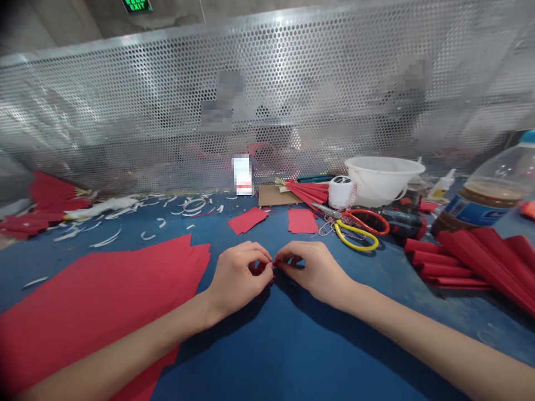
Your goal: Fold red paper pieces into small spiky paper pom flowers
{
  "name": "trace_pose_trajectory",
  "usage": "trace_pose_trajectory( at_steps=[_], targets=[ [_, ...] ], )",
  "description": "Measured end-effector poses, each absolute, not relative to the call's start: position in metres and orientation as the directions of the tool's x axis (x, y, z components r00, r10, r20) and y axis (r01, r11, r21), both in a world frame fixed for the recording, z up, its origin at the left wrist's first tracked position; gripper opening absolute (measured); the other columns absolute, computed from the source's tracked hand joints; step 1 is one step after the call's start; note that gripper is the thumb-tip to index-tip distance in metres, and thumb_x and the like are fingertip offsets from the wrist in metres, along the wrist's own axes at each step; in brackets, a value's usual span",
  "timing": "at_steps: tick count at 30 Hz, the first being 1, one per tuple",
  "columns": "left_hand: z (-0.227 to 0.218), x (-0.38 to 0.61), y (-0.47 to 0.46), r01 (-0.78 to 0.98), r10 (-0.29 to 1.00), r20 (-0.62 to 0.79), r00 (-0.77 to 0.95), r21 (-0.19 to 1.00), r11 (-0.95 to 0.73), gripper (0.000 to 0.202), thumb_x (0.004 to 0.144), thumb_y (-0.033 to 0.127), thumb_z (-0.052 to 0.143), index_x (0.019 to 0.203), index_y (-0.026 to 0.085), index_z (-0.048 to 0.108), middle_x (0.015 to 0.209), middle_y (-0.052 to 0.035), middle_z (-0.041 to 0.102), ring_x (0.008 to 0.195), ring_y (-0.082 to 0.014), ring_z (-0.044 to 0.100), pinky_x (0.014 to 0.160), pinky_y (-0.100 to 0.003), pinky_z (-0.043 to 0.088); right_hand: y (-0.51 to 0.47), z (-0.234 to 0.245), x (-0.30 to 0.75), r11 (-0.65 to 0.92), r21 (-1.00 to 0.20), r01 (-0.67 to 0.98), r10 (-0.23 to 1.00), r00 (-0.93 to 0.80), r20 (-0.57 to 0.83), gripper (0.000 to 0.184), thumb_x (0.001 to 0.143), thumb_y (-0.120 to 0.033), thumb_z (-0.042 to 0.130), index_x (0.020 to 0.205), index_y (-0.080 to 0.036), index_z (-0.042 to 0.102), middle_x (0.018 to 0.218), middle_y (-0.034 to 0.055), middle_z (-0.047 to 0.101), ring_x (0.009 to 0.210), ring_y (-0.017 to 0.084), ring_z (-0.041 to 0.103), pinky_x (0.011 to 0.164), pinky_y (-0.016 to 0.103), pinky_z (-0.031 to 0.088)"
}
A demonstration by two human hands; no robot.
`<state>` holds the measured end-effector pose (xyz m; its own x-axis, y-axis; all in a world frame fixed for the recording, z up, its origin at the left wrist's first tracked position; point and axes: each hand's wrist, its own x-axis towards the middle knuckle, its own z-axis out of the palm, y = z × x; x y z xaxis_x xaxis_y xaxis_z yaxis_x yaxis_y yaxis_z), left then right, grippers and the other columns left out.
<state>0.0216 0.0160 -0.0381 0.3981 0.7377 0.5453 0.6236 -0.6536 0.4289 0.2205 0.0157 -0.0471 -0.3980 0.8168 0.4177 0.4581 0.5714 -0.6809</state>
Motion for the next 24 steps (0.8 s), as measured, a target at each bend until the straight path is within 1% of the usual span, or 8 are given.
trace_pose_trajectory(
  at_steps=[3, 6, 16, 24],
  targets=[
    [-0.0377, 0.0220, 0.0154, 0.635, 0.746, 0.540, 0.390, 0.428, -0.643, 0.015, 0.073, 0.009, 0.064, 0.064, 0.020, 0.066, 0.078, -0.0006, 0.072, 0.072, -0.0179, 0.064, 0.068, -0.030, 0.052, 0.0146, -0.0472, 0.2207, 0.617, -0.628, 0.474, 0.786, -0.412, 0.462, 0.012, 0.086, -0.020, 0.061, 0.093, -0.022, 0.071, 0.088, 0.0030, 0.073, 0.075, 0.017, 0.067, 0.068, 0.028, 0.054],
    [-0.0371, 0.0223, 0.0149, 0.627, 0.747, 0.539, 0.390, 0.439, -0.644, 0.015, 0.073, 0.009, 0.064, 0.064, 0.020, 0.066, 0.077, 0.0001, 0.072, 0.072, -0.0175, 0.063, 0.068, -0.030, 0.052, 0.0139, -0.0471, 0.2211, 0.635, -0.600, 0.486, 0.772, -0.420, 0.478, 0.013, 0.087, -0.018, 0.061, 0.094, -0.022, 0.070, 0.089, 0.0024, 0.072, 0.076, 0.016, 0.066, 0.069, 0.027, 0.053],
    [-0.0373, 0.0220, 0.0147, 0.600, 0.736, 0.543, 0.403, 0.450, -0.661, 0.013, 0.075, 0.011, 0.065, 0.066, 0.020, 0.069, 0.080, -0.0003, 0.073, 0.073, -0.0172, 0.063, 0.067, -0.029, 0.051, 0.0127, -0.0469, 0.2212, 0.646, -0.591, 0.482, 0.763, -0.432, 0.482, 0.015, 0.087, -0.015, 0.061, 0.097, -0.022, 0.069, 0.091, 0.0011, 0.072, 0.078, 0.016, 0.065, 0.070, 0.027, 0.051],
    [-0.0373, 0.0227, 0.0121, 0.644, 0.732, 0.556, 0.394, 0.401, -0.651, 0.014, 0.076, 0.011, 0.063, 0.066, 0.019, 0.068, 0.081, 0.0005, 0.073, 0.073, -0.0162, 0.063, 0.068, -0.029, 0.049, 0.0127, -0.0466, 0.2217, 0.676, -0.574, 0.462, 0.736, -0.456, 0.500, 0.016, 0.088, -0.014, 0.060, 0.098, -0.022, 0.068, 0.092, 0.0014, 0.071, 0.079, 0.015, 0.065, 0.071, 0.026, 0.050]
  ],
)
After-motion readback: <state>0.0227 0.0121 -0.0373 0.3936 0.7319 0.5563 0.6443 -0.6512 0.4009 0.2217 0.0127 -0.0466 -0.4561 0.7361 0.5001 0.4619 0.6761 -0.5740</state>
